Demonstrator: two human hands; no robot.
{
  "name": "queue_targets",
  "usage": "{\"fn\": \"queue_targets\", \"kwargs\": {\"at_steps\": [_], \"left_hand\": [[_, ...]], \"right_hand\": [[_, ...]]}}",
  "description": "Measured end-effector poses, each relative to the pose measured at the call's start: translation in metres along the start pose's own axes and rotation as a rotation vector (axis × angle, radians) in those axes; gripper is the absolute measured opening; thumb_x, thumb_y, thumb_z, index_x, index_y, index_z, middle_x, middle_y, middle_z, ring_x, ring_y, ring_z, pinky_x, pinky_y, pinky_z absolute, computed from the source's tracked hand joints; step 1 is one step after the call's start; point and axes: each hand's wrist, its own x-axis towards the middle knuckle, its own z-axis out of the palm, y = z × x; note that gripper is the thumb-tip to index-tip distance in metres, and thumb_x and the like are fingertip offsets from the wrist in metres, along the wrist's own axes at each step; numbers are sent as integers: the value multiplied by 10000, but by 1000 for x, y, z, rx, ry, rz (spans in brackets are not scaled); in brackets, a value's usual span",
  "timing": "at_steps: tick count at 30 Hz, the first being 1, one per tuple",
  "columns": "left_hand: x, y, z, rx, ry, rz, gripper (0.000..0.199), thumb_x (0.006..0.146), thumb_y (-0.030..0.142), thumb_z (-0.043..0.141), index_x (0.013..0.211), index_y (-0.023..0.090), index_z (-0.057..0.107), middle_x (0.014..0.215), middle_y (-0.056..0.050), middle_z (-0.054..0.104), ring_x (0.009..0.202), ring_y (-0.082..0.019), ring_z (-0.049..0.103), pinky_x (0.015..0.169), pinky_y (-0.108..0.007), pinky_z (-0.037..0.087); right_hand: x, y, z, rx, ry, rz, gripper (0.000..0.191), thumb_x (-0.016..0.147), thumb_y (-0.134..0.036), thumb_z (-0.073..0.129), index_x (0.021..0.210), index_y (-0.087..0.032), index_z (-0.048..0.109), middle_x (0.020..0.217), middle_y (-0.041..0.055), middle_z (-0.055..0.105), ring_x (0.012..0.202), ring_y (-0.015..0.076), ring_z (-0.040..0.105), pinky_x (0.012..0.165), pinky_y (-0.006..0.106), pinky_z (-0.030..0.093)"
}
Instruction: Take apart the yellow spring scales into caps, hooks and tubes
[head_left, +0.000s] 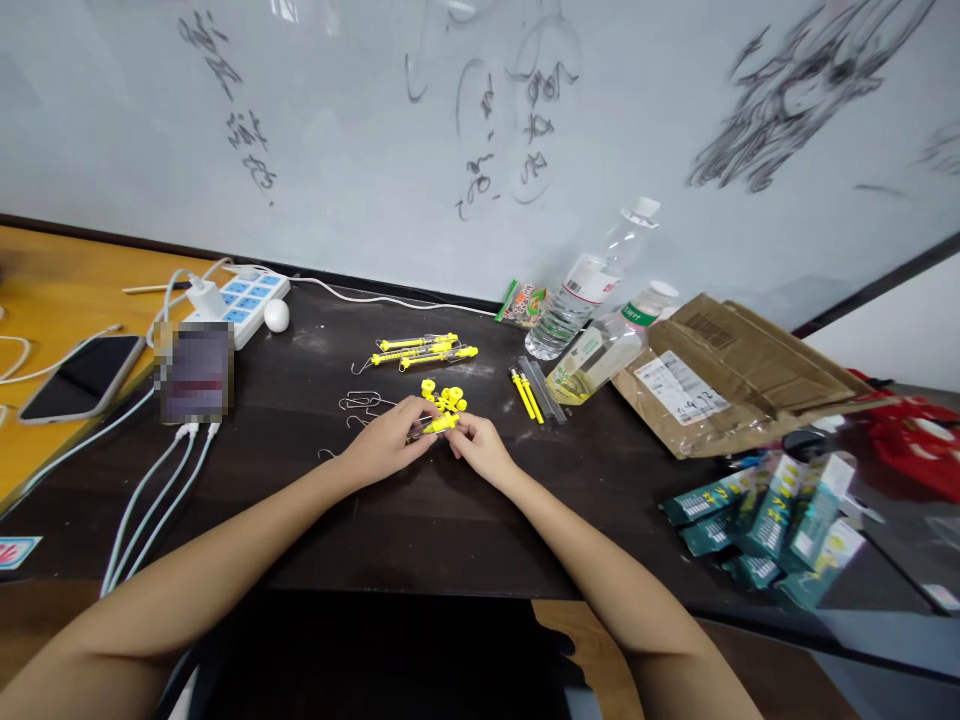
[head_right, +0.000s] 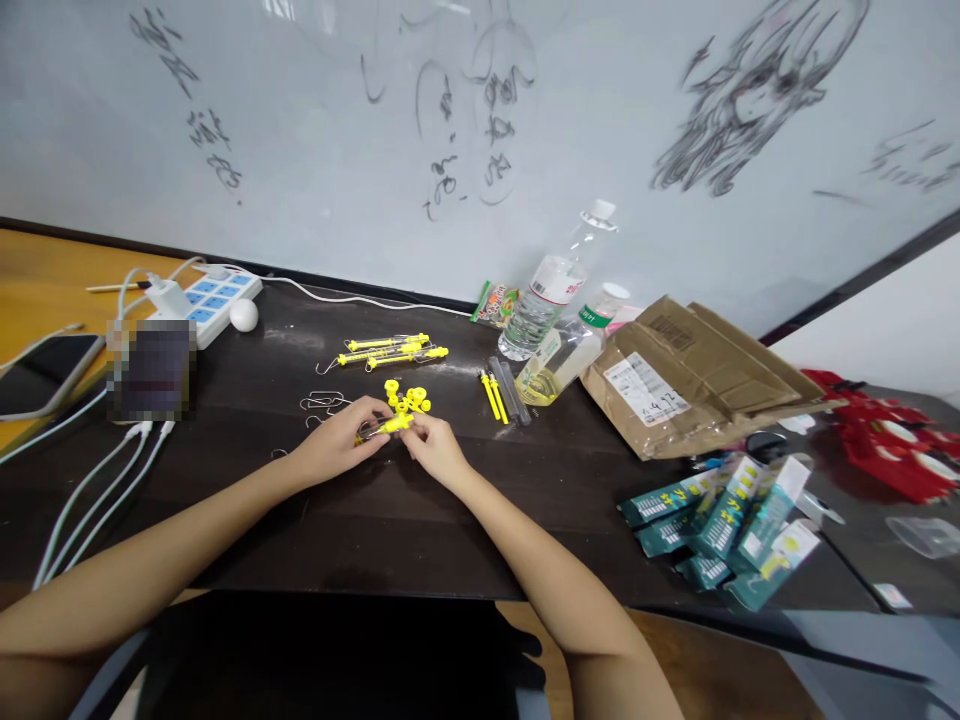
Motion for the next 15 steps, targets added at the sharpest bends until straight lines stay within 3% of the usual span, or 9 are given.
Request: {"fn": "queue_targets", "kwargs": {"at_steps": [8, 11, 15], "left_hand": [[-3, 2, 4, 136, 56, 19, 453, 836, 237, 519, 1271, 258, 396, 1205, -56, 475, 874, -155, 591, 691, -269, 493], [-4, 1, 4, 36, 60, 30, 493, 814, 148, 462, 1291, 239, 372, 1185, -58, 487, 873, -149, 587, 738, -279, 487], [-2, -3, 6, -115, 124, -9, 383, 884, 124, 335, 1244, 225, 419, 1111, -52, 538, 802, -125, 580, 775, -292, 480]], "right_hand": [[1, -11, 2, 270, -111, 113, 246, 787, -414, 576, 761, -183, 495, 487, -70, 512, 345, 45, 333, 356, 184, 228], [2, -8, 4, 299, -107, 128, 278, 778, -436, 594, 768, -188, 471, 484, -77, 511, 336, 37, 338, 333, 169, 226], [2, -5, 3, 330, -97, 163, 285, 783, -447, 591, 826, -189, 479, 490, -88, 524, 305, 34, 352, 285, 147, 234]]}}
